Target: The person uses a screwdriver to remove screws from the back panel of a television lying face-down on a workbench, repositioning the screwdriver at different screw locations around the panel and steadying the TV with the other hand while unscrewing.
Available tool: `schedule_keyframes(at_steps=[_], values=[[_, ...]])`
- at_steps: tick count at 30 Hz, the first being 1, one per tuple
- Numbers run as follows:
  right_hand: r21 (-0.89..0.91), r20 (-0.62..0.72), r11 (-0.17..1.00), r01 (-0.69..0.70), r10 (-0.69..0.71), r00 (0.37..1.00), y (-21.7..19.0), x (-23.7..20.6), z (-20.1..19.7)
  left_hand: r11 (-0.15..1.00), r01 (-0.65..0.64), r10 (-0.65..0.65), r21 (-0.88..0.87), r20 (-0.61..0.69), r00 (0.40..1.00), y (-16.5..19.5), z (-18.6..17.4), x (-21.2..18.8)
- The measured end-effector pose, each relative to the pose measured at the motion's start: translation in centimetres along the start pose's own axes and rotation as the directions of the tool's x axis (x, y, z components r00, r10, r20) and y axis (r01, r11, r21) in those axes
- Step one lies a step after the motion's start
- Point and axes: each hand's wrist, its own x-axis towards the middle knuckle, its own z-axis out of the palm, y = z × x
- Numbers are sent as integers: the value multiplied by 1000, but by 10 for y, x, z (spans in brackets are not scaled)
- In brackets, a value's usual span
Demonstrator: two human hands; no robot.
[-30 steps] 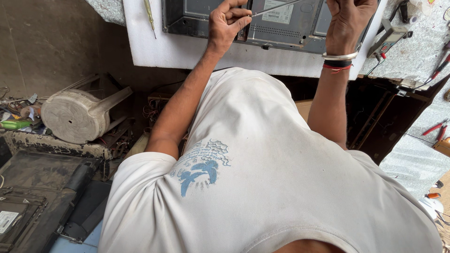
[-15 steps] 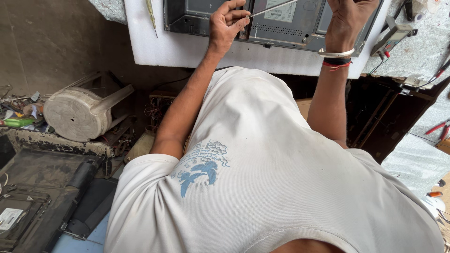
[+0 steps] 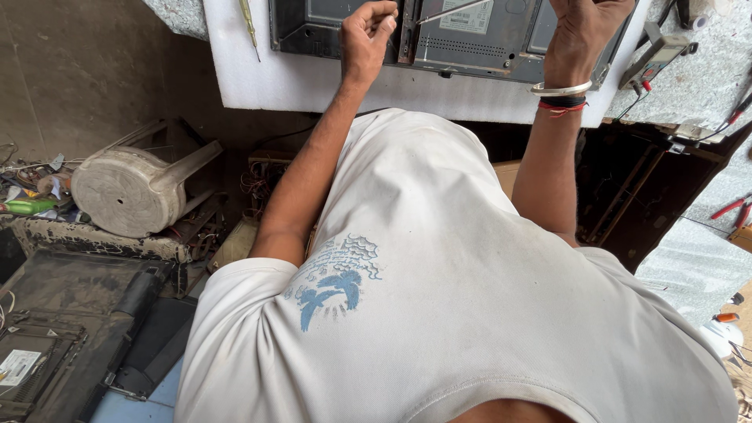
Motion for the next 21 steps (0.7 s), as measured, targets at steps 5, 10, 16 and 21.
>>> schedule_keyframes(at_steps=[5,10,16,21], values=[[37,-50,999,-8,10,999,-1,-3,-5,984,174,-175,-36,-10,985,-2,-1,-1],[27,-47,999,19,-18,999,-3,-4,-8,982,185,-187,35,48,981,-3,-3,-4],[31,-72,999,22,-19,997,-5,-6,-5,997,49,-53,58,61,997,-2,0,-5],[23,-85,1000,14,-12,996,-6,-10,-3,952,-35,-10,303,147,989,5,1,-10]])
